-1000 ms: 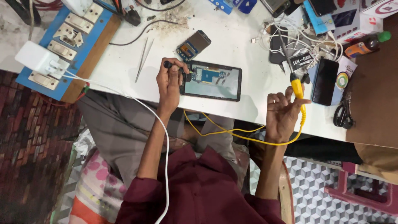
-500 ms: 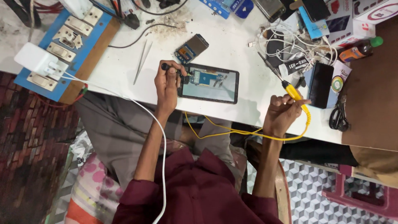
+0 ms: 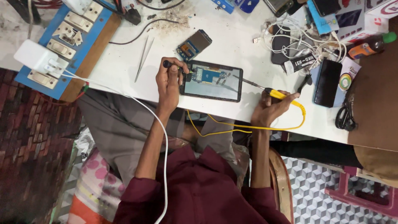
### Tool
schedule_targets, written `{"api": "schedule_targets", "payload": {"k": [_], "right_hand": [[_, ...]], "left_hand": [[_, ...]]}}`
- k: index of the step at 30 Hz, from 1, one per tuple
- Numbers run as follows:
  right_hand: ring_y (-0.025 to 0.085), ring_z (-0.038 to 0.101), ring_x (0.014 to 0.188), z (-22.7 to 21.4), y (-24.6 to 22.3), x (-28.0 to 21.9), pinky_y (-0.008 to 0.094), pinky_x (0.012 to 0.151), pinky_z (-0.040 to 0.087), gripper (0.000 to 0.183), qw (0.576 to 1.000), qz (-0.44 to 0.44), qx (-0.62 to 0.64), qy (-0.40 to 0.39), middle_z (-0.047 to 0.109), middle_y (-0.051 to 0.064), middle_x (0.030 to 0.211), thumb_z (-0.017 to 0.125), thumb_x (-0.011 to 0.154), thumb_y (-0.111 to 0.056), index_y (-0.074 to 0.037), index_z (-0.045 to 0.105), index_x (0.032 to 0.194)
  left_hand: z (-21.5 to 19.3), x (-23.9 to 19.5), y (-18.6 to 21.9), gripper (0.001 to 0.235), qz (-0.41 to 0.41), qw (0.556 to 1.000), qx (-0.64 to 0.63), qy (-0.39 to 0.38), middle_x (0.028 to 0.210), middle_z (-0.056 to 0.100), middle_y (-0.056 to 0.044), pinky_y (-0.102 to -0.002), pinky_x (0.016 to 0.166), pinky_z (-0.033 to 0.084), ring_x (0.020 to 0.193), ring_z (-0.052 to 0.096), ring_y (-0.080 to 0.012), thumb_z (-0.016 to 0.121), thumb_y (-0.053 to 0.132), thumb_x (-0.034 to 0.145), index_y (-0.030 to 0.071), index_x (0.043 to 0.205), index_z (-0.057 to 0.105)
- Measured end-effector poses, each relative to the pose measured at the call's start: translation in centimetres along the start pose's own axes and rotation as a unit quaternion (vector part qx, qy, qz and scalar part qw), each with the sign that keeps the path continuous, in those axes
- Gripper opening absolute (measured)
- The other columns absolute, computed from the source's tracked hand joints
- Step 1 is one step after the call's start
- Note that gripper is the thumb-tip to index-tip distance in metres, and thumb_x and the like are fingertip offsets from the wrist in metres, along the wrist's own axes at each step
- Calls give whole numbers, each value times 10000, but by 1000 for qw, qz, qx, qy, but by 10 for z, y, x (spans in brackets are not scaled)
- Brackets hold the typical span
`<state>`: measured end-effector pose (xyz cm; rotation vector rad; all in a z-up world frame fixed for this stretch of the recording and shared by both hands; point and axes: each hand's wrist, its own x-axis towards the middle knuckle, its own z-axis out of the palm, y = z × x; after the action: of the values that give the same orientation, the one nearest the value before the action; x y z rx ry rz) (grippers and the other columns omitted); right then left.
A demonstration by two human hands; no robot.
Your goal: The person uses a soldering iron and a screwdriver to work on the internal circuit board of a disassembled tablet. They repeatedly apply heat to specific points on the board while manipulating components with the screwdriver.
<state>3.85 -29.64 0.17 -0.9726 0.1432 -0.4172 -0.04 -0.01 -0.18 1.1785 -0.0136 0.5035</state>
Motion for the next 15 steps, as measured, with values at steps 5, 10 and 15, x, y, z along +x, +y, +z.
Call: {"api": "schedule_targets", "payload": {"k": [5, 10, 15], "right_hand": [[119, 387, 547, 3, 5, -2, 243, 532, 370, 524, 999, 0, -40, 28, 472, 28, 719, 527, 1013, -608, -89, 462, 970], [104, 392, 568, 16, 2, 0, 228, 523, 343, 450, 996, 3, -62, 65, 469, 14, 728, 615, 1058, -484, -80, 464, 928], [62, 308, 476, 29, 2, -5, 223, 455, 298, 495, 995, -45, -82, 12, 348, -39, 625, 726, 1036, -385, -158, 362, 788]], "left_hand": [[0, 1, 0, 337, 2, 1000, -5, -7, 993, 634, -69, -231, 666, 421, 804, 510, -76, 463, 406, 1151, 75, 1123, 519], [-1, 3, 0, 337, -5, 1000, 4, -5, 979, 633, -62, -232, 677, 419, 787, 487, -67, 464, 408, 1154, 78, 1118, 517], [-2, 2, -1, 349, -13, 1000, 3, 1, 970, 637, -55, -222, 647, 404, 727, 462, -58, 464, 425, 1141, 82, 1108, 518]]}}
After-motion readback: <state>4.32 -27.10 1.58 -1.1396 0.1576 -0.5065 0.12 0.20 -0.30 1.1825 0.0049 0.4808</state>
